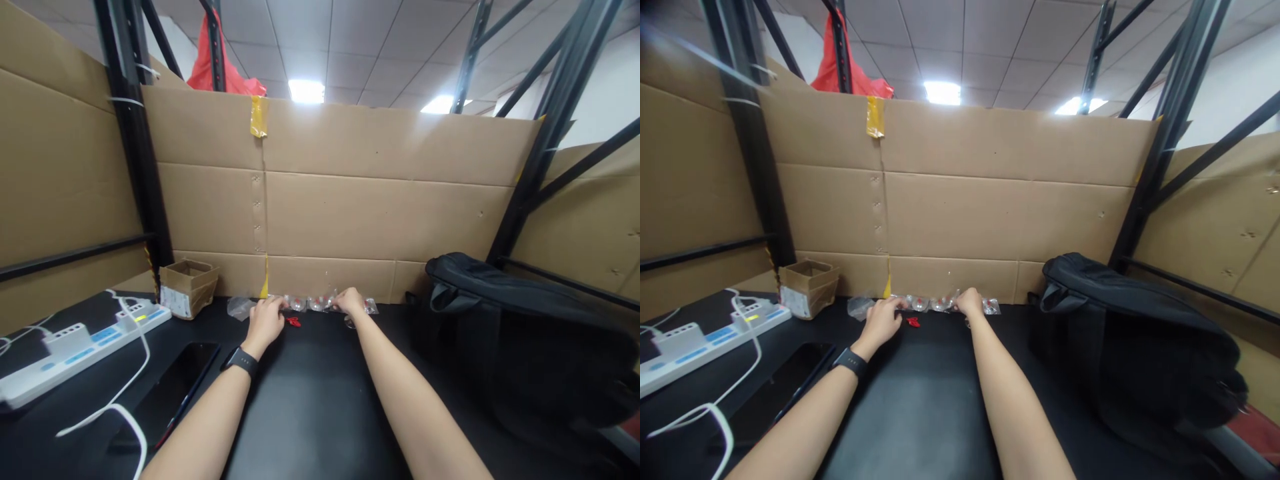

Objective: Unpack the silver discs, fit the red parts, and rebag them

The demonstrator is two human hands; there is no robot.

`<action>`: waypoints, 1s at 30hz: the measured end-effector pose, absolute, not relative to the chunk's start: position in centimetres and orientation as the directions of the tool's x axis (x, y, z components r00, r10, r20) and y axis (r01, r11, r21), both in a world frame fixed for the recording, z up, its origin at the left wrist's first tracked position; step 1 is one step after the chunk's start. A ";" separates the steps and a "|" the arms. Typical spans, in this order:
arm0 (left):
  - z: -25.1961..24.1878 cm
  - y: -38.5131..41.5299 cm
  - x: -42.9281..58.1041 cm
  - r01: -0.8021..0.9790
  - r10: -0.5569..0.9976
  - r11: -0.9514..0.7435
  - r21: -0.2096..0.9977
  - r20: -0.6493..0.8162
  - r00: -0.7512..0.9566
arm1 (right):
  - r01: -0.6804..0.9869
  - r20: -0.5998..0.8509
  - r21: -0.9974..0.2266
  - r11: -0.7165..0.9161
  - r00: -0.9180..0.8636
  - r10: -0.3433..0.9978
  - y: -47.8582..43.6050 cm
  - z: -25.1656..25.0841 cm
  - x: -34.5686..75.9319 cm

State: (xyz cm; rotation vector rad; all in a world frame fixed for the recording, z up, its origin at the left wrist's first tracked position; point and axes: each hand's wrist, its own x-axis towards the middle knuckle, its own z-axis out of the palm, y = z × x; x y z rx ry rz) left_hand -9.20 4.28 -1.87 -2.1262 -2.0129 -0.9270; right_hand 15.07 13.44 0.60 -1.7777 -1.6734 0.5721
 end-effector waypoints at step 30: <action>-2.2 4.5 -7.1 0.922 0.877 -0.189 0.339 0.480 0.003 | 0.862 0.233 -0.420 0.285 -0.201 0.951 8.8 -3.2 22.3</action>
